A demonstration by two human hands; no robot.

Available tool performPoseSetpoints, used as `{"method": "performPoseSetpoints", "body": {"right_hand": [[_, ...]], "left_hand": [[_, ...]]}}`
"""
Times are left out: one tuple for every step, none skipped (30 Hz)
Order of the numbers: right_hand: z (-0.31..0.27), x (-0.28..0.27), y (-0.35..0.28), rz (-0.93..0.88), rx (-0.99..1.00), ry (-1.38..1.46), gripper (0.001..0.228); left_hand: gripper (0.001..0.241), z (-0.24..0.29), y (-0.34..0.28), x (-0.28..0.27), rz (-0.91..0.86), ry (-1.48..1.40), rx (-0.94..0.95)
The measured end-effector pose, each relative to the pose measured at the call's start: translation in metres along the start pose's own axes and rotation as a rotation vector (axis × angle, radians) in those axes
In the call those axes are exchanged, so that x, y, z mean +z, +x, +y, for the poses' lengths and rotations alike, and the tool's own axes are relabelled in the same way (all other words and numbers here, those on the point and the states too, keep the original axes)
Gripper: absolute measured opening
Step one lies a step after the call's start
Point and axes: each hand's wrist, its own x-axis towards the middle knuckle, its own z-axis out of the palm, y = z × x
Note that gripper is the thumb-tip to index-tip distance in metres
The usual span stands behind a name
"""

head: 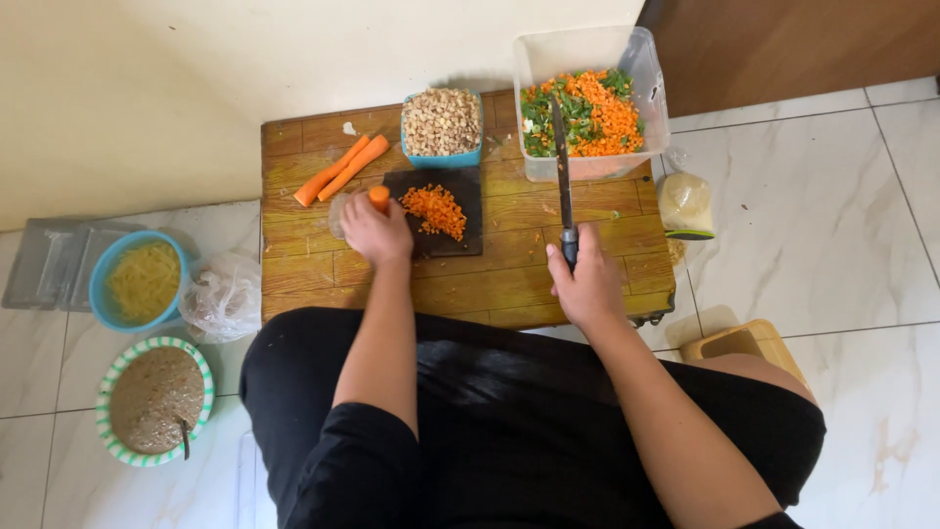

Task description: Chopping carrots into small pieces on a wooden cutting board using a knife.

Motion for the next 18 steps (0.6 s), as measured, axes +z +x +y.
{"method": "performPoseSetpoints", "body": {"right_hand": [[-0.005, 0.001, 0.0, 0.001, 0.002, 0.0, 0.026], [-0.009, 0.001, -0.001, -0.01, -0.002, -0.001, 0.027], [-0.014, 0.001, -0.002, -0.02, -0.006, 0.0, 0.027], [-0.015, 0.005, -0.006, -0.017, -0.002, 0.001, 0.027], [-0.018, 0.007, -0.005, -0.054, 0.026, -0.018, 0.033], [-0.02, 0.009, -0.004, -0.092, 0.054, -0.037, 0.039], [-0.021, 0.012, -0.003, -0.087, 0.055, -0.035, 0.039], [-0.021, 0.015, -0.002, -0.079, 0.036, -0.052, 0.039], [-0.02, 0.018, -0.001, -0.073, 0.014, -0.071, 0.038], [-0.022, 0.022, -0.002, -0.071, 0.012, -0.071, 0.038], [-0.022, 0.024, -0.004, -0.075, 0.01, -0.14, 0.046], [-0.022, 0.025, -0.004, -0.079, 0.009, -0.209, 0.053], [-0.026, 0.021, -0.008, -0.077, 0.012, -0.209, 0.053], [-0.029, 0.018, -0.011, -0.077, -0.004, -0.19, 0.051], [-0.031, 0.013, -0.016, -0.08, -0.017, -0.173, 0.049], [-0.025, 0.014, -0.019, -0.081, -0.012, -0.176, 0.049], [-0.02, 0.014, -0.017, -0.086, -0.009, -0.101, 0.046], [-0.015, 0.014, -0.016, -0.092, -0.005, -0.027, 0.042]], "left_hand": [[0.041, -0.006, 0.003, -0.009, -0.002, -0.001, 0.001], [0.038, -0.012, 0.005, -0.018, -0.154, -0.026, -0.027], [0.036, -0.018, 0.008, -0.027, -0.307, -0.051, -0.051], [0.036, -0.024, 0.009, -0.036, -0.31, -0.051, -0.047], [0.034, -0.025, 0.016, -0.041, -0.416, -0.03, -0.016], [0.033, -0.027, 0.022, -0.047, -0.522, -0.007, 0.017], [0.033, -0.029, 0.022, -0.049, -0.522, -0.008, 0.021], [0.032, -0.031, 0.022, -0.05, -0.54, 0.032, 0.059], [0.031, -0.034, 0.02, -0.052, -0.556, 0.071, 0.093], [0.031, -0.04, 0.021, -0.053, -0.554, 0.07, 0.094], [0.031, -0.042, 0.02, -0.052, -0.571, 0.076, 0.093], [0.032, -0.044, 0.018, -0.05, -0.589, 0.082, 0.093], [0.032, -0.045, 0.016, -0.053, -0.592, 0.081, 0.095], [0.031, -0.045, 0.013, -0.057, -0.597, 0.104, 0.094], [0.03, -0.046, 0.007, -0.061, -0.606, 0.127, 0.091], [0.03, -0.048, 0.001, -0.065, -0.612, 0.126, 0.091], [0.032, -0.048, -0.001, -0.068, -0.639, 0.194, 0.107], [0.034, -0.048, -0.004, -0.072, -0.665, 0.262, 0.122]]}}
